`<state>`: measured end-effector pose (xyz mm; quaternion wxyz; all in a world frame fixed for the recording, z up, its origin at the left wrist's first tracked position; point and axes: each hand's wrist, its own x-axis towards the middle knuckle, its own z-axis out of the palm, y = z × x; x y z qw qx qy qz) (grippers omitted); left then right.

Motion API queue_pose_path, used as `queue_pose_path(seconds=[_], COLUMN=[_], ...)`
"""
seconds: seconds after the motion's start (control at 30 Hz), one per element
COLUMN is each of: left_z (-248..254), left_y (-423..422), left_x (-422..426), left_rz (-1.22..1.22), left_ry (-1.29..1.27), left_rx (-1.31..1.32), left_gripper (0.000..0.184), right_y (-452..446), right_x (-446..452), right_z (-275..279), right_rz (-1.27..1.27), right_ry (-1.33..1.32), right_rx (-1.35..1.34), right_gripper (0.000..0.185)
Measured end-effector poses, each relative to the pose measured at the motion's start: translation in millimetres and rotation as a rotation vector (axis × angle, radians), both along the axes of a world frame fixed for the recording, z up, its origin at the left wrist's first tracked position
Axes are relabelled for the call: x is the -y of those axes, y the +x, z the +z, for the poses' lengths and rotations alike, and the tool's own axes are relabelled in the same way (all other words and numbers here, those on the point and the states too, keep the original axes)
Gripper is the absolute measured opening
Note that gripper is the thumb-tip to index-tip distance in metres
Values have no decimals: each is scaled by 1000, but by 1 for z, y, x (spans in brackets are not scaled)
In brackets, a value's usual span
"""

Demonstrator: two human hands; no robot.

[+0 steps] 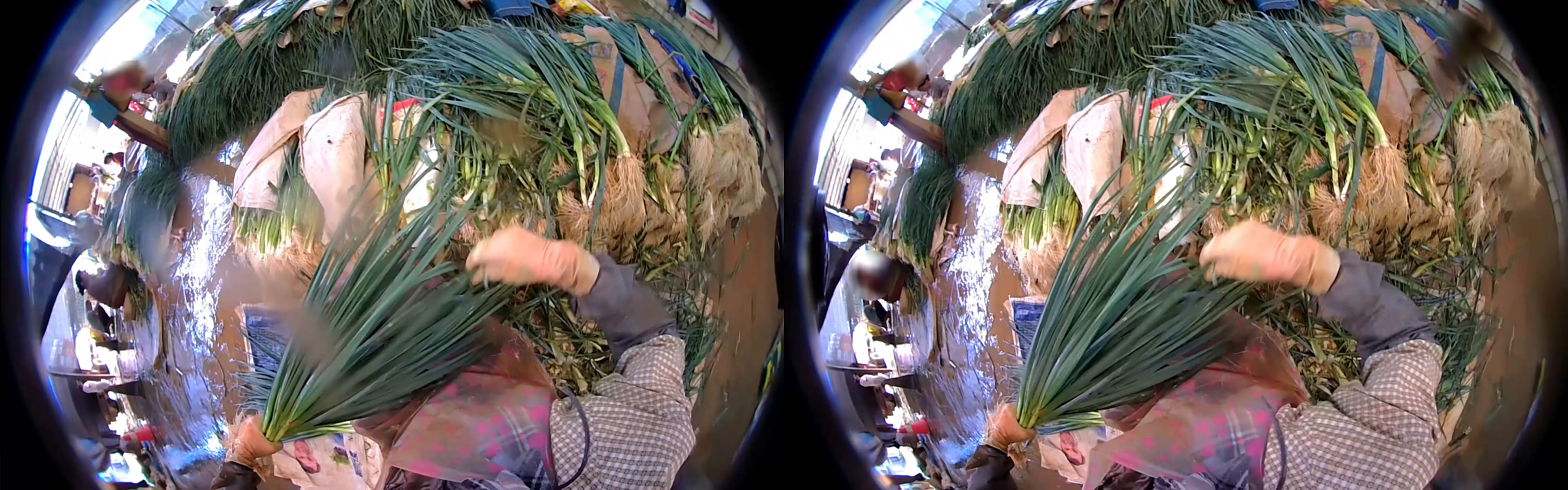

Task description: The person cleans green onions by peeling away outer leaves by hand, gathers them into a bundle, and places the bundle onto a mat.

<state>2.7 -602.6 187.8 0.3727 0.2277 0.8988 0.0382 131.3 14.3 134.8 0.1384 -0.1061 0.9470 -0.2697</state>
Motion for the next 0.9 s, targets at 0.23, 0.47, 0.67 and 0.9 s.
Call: queue_pose_path(seconds=[0.23, 0.47, 0.67, 0.9], left_z=[6, 20, 53, 49], left_y=[-2, -10, -1, 23], left_x=[8, -17, -25, 138], left_rz=[4, -71, -237, 496], left_ry=[28, 24, 95, 174], left_rx=[-94, -118, -424, -775], left_gripper=[43, 43, 30, 30], right_y=[50, 21, -26, -25], right_x=[-164, 0, -17, -280], right_z=[-17, 22, -19, -40], right_rz=[-974, -131, -96, -530], right_ry=[-183, -29, -211, -902], right_rx=[-224, -355, -333, -220], right_gripper=[31, 45, 22, 35])
